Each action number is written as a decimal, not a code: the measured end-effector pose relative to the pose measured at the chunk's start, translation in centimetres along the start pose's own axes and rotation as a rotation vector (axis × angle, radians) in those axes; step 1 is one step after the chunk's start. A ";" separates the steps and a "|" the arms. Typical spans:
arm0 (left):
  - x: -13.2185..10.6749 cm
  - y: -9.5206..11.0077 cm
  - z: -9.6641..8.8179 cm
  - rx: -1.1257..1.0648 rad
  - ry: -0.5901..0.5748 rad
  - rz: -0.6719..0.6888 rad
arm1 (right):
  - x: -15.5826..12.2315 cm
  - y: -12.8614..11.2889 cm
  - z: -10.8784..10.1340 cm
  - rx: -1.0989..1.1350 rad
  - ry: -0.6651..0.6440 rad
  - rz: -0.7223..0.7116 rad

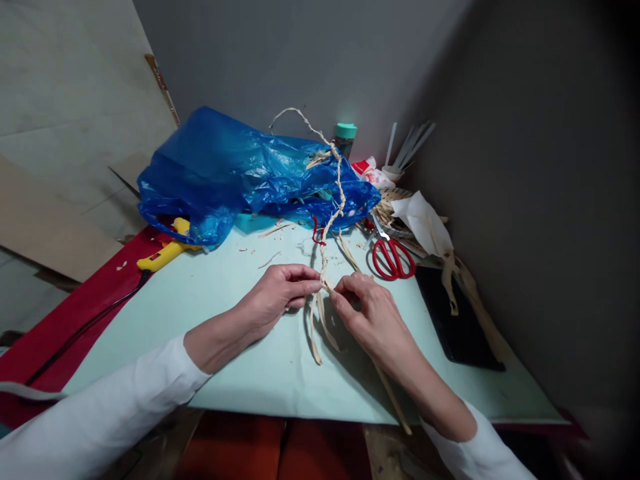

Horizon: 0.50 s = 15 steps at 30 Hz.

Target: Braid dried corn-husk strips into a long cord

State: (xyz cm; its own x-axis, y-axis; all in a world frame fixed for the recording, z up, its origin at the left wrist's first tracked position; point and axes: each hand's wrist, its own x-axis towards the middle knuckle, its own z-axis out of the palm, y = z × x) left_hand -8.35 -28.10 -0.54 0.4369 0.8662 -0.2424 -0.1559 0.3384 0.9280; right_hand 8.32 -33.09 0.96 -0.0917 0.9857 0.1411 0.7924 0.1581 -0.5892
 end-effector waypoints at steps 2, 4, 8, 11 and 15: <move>0.0 0.0 0.0 0.018 -0.016 -0.006 | -0.1 0.0 0.1 -0.097 0.045 -0.041; 0.0 0.1 -0.1 0.010 -0.055 -0.024 | -0.2 0.0 0.2 -0.170 0.082 -0.076; -0.1 0.3 -0.1 -0.064 -0.103 -0.073 | -0.2 0.1 0.3 -0.201 0.104 -0.094; -0.1 0.3 0.0 -0.114 -0.113 -0.096 | -0.2 0.1 0.4 -0.199 0.111 -0.069; -0.1 0.2 0.0 -0.138 -0.129 -0.101 | -0.3 -0.2 0.3 -0.202 0.087 -0.024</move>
State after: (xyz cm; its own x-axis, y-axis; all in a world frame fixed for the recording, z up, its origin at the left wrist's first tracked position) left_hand -8.44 -28.11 -0.30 0.5645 0.7743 -0.2860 -0.2213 0.4758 0.8513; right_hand 7.99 -33.36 0.83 -0.0668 0.9717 0.2265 0.8963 0.1582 -0.4143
